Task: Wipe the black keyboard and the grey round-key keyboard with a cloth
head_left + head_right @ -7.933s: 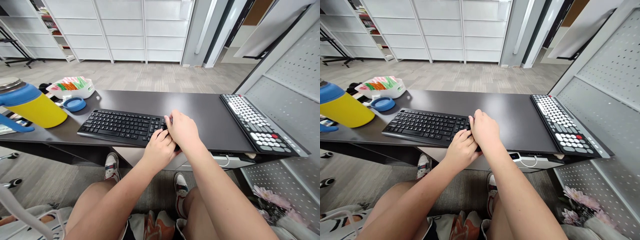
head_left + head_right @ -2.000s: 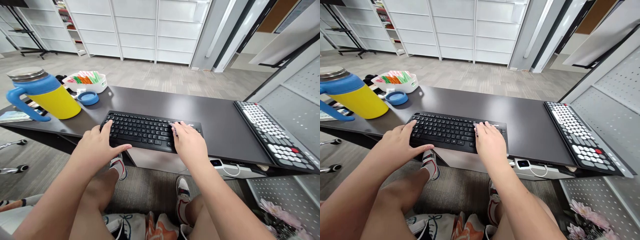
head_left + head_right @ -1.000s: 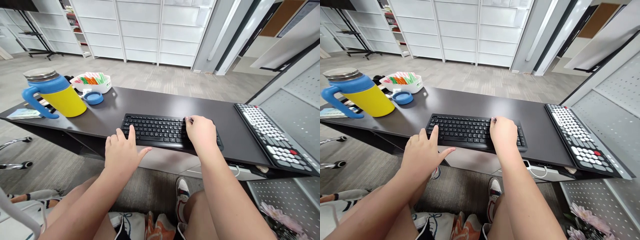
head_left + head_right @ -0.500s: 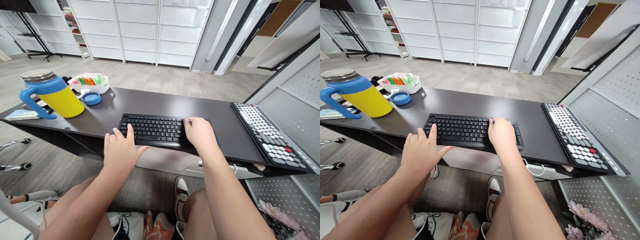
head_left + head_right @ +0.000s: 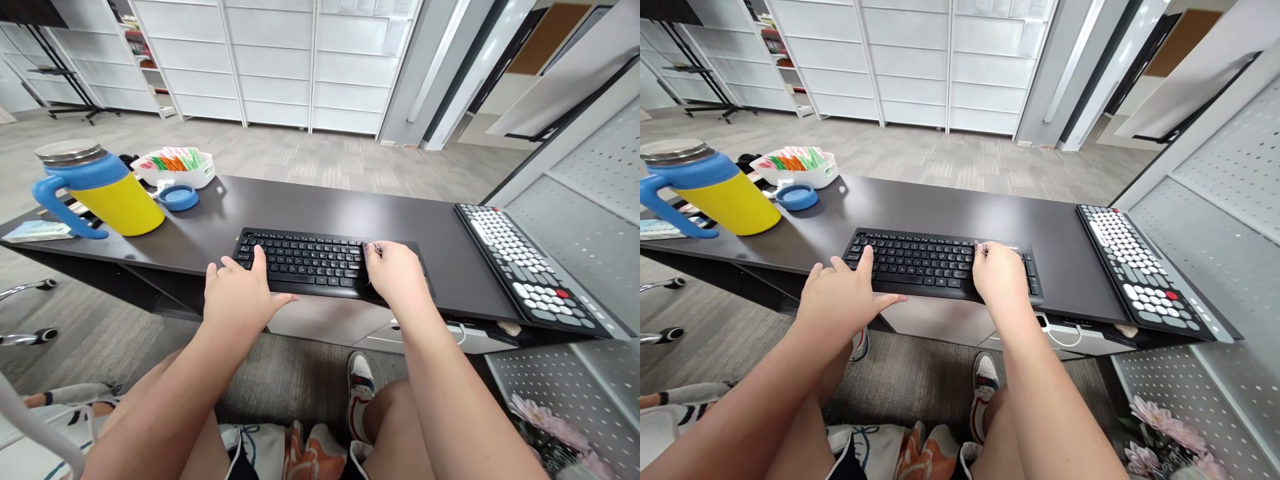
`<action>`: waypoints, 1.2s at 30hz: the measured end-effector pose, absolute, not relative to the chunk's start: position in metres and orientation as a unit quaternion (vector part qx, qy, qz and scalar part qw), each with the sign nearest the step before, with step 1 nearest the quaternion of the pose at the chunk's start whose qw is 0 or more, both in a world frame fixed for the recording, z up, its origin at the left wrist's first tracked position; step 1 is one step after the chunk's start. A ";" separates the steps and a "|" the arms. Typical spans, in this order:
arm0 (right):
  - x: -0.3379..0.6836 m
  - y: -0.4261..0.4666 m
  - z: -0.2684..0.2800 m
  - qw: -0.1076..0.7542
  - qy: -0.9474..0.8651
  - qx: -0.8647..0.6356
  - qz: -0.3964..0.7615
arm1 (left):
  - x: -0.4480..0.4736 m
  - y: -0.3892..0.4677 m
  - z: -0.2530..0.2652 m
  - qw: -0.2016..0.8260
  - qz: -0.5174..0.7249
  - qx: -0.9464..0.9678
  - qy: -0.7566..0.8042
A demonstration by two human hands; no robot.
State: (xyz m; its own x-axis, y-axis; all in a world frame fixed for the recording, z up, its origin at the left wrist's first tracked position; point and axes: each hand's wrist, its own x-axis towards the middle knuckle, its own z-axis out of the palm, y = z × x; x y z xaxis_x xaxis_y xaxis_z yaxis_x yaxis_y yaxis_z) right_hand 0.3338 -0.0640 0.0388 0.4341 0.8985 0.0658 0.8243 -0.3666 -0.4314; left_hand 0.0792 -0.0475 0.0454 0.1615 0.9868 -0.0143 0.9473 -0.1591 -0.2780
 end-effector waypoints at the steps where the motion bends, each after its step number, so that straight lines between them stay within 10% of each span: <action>1: 0.333 -0.065 0.038 0.207 -0.522 -0.823 0.091 | 0.080 -0.046 0.046 0.097 0.095 -0.757 -0.639; 36: 0.345 -0.051 0.038 0.211 -0.530 -0.810 0.137 | 0.098 -0.028 0.046 0.043 0.088 -0.734 -0.672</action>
